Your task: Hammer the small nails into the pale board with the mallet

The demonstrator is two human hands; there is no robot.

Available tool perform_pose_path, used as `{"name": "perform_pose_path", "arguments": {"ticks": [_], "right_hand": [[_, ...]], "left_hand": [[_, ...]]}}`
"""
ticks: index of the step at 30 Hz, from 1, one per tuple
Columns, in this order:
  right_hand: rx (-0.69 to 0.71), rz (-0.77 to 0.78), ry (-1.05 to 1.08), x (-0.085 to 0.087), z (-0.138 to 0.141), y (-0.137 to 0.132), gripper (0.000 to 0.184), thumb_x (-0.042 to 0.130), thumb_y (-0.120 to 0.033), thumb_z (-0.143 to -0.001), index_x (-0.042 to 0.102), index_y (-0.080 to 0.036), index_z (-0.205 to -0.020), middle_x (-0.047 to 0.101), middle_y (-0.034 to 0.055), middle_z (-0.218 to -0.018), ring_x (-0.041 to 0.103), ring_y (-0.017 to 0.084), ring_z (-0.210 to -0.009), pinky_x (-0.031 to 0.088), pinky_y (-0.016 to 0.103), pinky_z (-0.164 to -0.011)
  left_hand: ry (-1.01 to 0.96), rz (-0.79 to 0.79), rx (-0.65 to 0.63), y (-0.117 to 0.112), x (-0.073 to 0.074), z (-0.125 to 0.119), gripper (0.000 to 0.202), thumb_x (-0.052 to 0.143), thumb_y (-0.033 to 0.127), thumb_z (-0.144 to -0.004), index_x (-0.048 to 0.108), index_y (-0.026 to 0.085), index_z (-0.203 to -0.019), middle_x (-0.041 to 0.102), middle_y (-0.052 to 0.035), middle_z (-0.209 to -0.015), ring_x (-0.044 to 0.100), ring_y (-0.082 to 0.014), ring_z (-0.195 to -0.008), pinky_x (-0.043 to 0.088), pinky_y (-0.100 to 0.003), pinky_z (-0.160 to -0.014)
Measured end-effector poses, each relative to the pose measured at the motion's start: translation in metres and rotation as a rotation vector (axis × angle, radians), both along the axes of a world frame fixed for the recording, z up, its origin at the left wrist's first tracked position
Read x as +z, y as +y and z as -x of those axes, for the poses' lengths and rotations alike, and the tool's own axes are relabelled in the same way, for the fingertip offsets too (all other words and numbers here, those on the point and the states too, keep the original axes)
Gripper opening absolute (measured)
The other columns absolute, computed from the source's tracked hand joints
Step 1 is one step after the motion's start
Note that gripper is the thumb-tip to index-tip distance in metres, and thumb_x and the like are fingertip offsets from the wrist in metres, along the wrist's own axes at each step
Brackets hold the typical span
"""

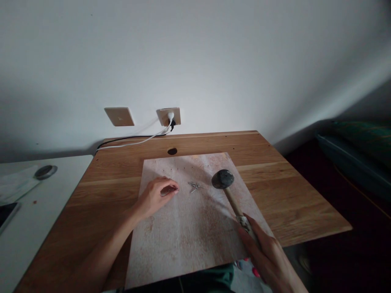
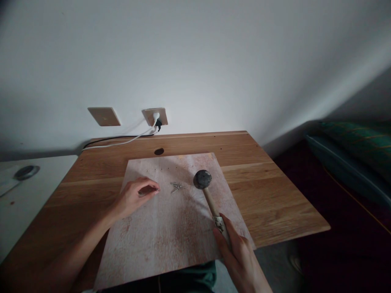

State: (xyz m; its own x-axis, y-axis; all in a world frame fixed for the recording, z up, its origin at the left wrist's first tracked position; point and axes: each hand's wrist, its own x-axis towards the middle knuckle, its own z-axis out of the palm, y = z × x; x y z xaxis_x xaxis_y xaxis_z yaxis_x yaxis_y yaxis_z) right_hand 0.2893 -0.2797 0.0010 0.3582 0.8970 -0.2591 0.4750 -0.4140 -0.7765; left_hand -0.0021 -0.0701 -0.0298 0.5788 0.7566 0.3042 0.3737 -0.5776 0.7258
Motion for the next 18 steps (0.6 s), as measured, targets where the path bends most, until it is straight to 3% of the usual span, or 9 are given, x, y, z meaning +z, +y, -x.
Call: {"name": "perform_pose_path", "arguments": {"ticks": [7, 12, 15, 18], "right_hand": [[0.023, -0.010, -0.029, 0.0018, 0.0001, 0.0014, 0.075, 0.049, -0.071, -0.102, 0.064, -0.011, -0.144, 0.054, -0.0051, -0.056, 0.056, 0.017, -0.048, 0.046, 0.024, -0.047], [0.012, 0.021, -0.024, 0.0035, 0.0017, 0.0023, 0.076, 0.048, -0.071, -0.102, 0.062, -0.011, -0.147, 0.070, 0.0012, -0.071, 0.055, 0.014, -0.045, 0.040, 0.022, -0.039], [0.005, -0.052, -0.026, -0.0003, 0.0008, 0.0020, 0.072, 0.051, -0.070, -0.101, 0.068, -0.013, -0.141, 0.076, 0.0056, -0.079, 0.072, 0.021, -0.065, 0.053, 0.022, -0.051], [0.019, -0.084, -0.042, -0.0040, -0.0018, 0.0021, 0.068, 0.053, -0.069, -0.101, 0.070, -0.015, -0.139, 0.072, 0.0020, -0.065, 0.074, 0.023, -0.064, 0.059, 0.025, -0.061]], "left_hand": [[0.014, -0.065, -0.025, -0.0014, -0.0016, 0.0003, 0.008, 0.069, 0.015, -0.097, 0.074, 0.021, -0.095, 0.077, -0.0014, -0.090, 0.070, -0.0176, -0.087, 0.055, -0.031, -0.081], [0.019, -0.072, -0.029, -0.0023, -0.0012, -0.0004, 0.010, 0.068, 0.013, -0.097, 0.074, 0.021, -0.097, 0.076, -0.0020, -0.090, 0.070, -0.0175, -0.087, 0.055, -0.031, -0.081], [0.013, -0.106, -0.042, -0.0030, -0.0007, -0.0011, 0.011, 0.068, 0.011, -0.096, 0.073, 0.021, -0.096, 0.075, -0.0017, -0.089, 0.069, -0.0175, -0.087, 0.054, -0.031, -0.082], [0.003, -0.137, -0.054, -0.0036, 0.0007, -0.0023, 0.011, 0.069, 0.009, -0.095, 0.071, 0.020, -0.095, 0.073, -0.0011, -0.088, 0.068, -0.0171, -0.086, 0.053, -0.031, -0.081]]}}
